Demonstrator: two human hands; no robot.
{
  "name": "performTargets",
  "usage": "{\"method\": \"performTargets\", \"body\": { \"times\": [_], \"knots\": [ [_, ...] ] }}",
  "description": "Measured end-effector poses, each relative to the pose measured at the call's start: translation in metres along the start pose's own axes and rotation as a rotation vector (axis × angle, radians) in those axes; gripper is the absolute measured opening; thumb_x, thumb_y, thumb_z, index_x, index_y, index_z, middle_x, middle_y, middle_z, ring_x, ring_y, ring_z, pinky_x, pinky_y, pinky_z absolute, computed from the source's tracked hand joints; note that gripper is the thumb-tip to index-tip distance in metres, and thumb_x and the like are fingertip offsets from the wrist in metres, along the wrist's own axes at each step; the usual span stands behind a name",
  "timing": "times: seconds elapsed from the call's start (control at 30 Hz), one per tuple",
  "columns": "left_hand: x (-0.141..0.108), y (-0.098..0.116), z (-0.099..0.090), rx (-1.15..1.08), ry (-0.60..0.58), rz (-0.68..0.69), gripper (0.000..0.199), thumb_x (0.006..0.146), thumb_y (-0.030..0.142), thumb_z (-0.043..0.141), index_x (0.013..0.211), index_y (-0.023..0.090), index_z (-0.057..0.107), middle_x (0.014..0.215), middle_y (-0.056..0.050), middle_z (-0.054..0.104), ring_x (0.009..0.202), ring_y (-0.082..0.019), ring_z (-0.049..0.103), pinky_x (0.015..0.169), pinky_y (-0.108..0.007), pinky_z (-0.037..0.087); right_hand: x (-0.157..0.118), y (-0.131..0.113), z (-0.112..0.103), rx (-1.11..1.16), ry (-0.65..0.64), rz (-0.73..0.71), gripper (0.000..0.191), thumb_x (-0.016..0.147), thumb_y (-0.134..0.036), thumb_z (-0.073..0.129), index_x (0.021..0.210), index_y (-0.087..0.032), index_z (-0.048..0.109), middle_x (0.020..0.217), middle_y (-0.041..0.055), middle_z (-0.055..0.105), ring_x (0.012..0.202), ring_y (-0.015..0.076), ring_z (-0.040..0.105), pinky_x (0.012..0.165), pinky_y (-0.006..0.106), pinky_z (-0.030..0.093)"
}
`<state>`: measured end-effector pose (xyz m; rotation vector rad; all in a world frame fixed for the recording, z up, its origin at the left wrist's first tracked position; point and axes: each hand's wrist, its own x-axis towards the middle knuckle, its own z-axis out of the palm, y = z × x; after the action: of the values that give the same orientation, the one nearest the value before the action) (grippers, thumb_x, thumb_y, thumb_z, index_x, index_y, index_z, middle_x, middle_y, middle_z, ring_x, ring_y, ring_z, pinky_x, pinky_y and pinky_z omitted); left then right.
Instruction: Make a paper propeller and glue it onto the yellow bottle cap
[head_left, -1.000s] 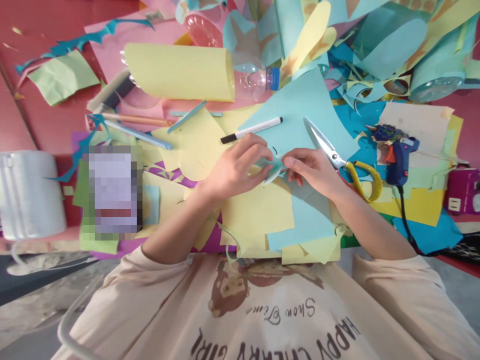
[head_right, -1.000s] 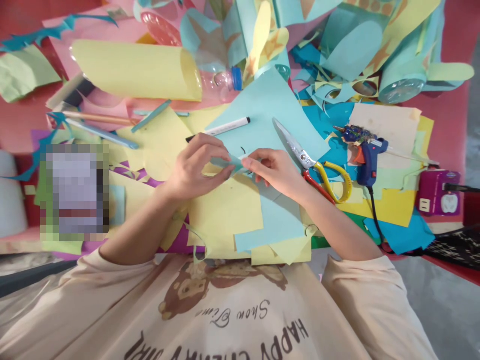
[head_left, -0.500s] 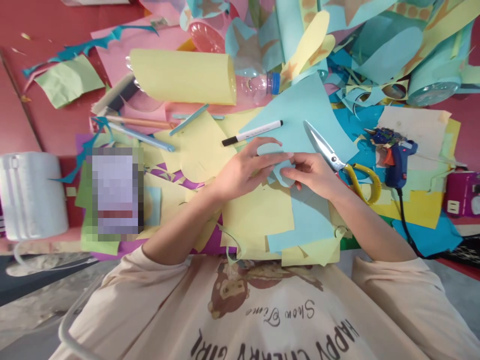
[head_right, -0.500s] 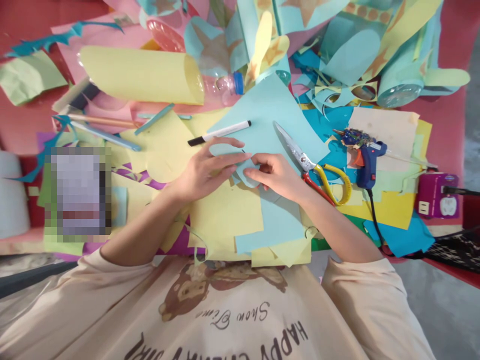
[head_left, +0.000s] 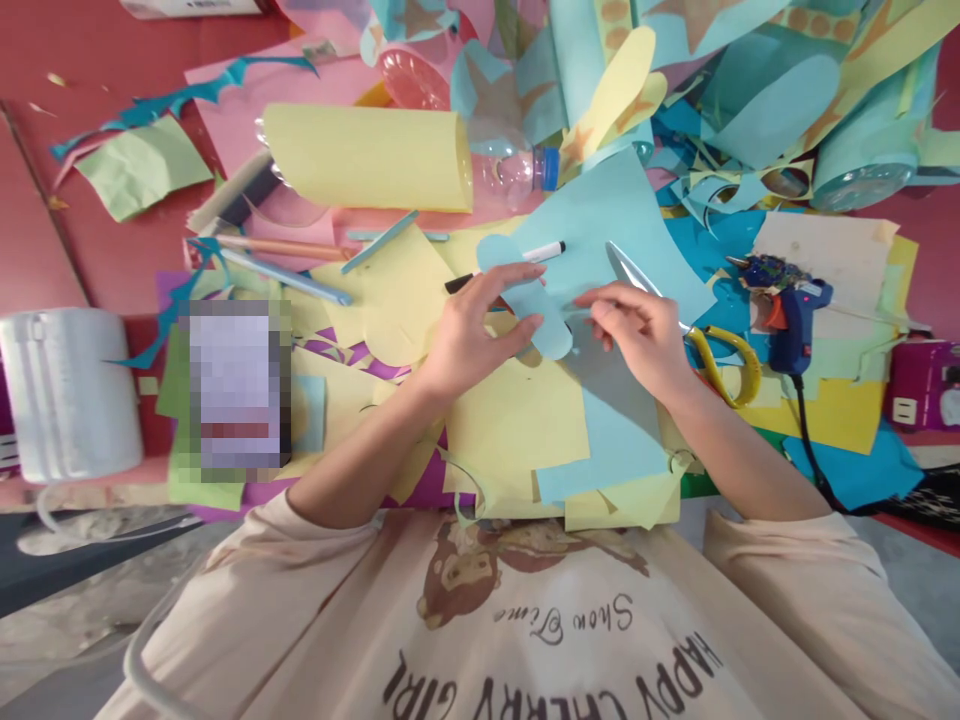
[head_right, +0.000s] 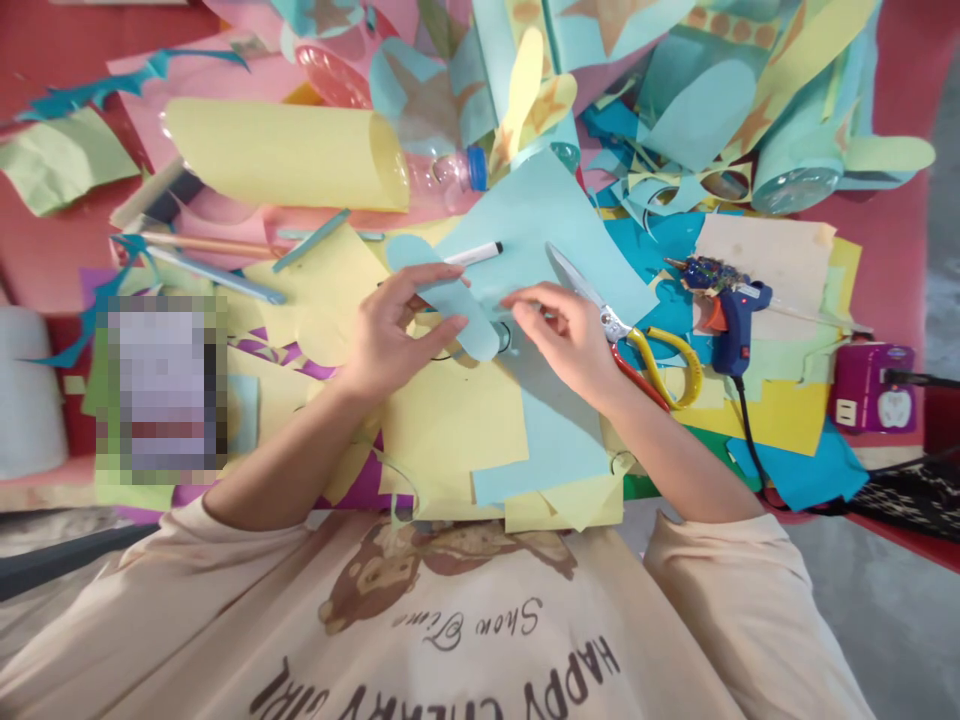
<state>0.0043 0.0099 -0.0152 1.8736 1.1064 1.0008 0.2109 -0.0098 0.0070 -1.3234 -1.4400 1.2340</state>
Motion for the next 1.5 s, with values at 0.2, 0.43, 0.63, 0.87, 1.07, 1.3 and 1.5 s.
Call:
{"method": "performTargets", "body": {
  "times": [0.2, 0.43, 0.63, 0.87, 1.07, 1.3, 1.5],
  "knots": [
    [0.003, -0.005, 0.001, -0.008, 0.071, -0.044, 0.028, 0.083, 0.019, 0.062, 0.111, 0.021, 0.065, 0.111, -0.004, 0.072, 0.1, -0.016, 0.068, 0.081, -0.028, 0.058, -0.006, 0.008, -0.002, 0.068, 0.059, -0.164, 0.029, 0.091, -0.038, 0.055, 0.114, -0.027, 0.069, 0.092, 0.0022, 0.07, 0.074, 0.0145, 0.066, 0.06, 0.029, 0.055],
    [0.001, -0.002, -0.005, 0.009, 0.032, -0.044, 0.033, 0.088, 0.039, 0.057, 0.117, 0.024, 0.062, 0.119, -0.005, 0.068, 0.098, -0.017, 0.067, 0.081, -0.031, 0.058, -0.015, 0.002, 0.003, 0.062, -0.209, -0.072, 0.042, 0.092, -0.04, 0.054, 0.133, -0.029, 0.056, 0.129, 0.0061, 0.06, 0.059, 0.0071, 0.059, 0.057, 0.029, 0.057],
    [0.002, 0.0, -0.002, 0.035, 0.061, -0.055, 0.03, 0.086, 0.026, 0.059, 0.116, 0.024, 0.061, 0.119, -0.004, 0.068, 0.098, -0.017, 0.066, 0.081, -0.032, 0.058, -0.016, -0.003, 0.005, 0.025, -0.354, -0.04, 0.048, 0.093, -0.04, 0.054, 0.139, -0.027, 0.05, 0.109, 0.0046, 0.062, 0.05, 0.0029, 0.048, 0.043, 0.021, 0.043],
    [0.001, 0.004, -0.002, -0.097, -0.038, -0.042, 0.043, 0.085, 0.018, 0.055, 0.128, 0.022, 0.055, 0.121, -0.007, 0.067, 0.106, -0.019, 0.066, 0.079, -0.03, 0.059, -0.016, -0.01, 0.005, -0.041, -0.064, -0.023, 0.025, 0.093, -0.045, 0.054, 0.099, -0.023, 0.063, 0.053, -0.0066, 0.043, 0.046, 0.0082, 0.041, 0.046, 0.024, 0.035],
    [-0.001, 0.009, -0.004, -0.146, -0.297, -0.046, 0.046, 0.083, 0.018, 0.058, 0.128, 0.02, 0.058, 0.125, -0.008, 0.067, 0.101, -0.018, 0.068, 0.079, -0.027, 0.059, -0.006, -0.002, 0.01, 0.182, -0.094, 0.143, 0.032, 0.082, -0.037, 0.068, 0.104, -0.025, 0.048, 0.079, -0.0027, 0.057, 0.07, 0.0104, 0.058, 0.06, 0.023, 0.047],
    [0.001, 0.001, -0.002, -0.218, -0.241, -0.031, 0.035, 0.083, 0.017, 0.062, 0.117, 0.024, 0.066, 0.104, -0.005, 0.071, 0.081, -0.012, 0.066, 0.071, -0.025, 0.057, -0.006, 0.001, 0.011, 0.231, -0.165, 0.217, 0.042, 0.08, -0.025, 0.066, 0.114, -0.026, 0.043, 0.076, -0.0065, 0.051, 0.061, 0.0085, 0.053, 0.059, 0.025, 0.049],
    [0.002, 0.003, 0.0, -0.306, -0.117, -0.077, 0.028, 0.08, 0.024, 0.069, 0.107, 0.019, 0.07, 0.106, -0.006, 0.069, 0.077, -0.009, 0.064, 0.076, -0.024, 0.058, -0.006, -0.001, 0.011, 0.191, -0.138, 0.201, 0.041, 0.079, -0.03, 0.07, 0.112, -0.027, 0.045, 0.073, -0.0065, 0.051, 0.059, 0.0097, 0.054, 0.059, 0.026, 0.049]
  ]
}}
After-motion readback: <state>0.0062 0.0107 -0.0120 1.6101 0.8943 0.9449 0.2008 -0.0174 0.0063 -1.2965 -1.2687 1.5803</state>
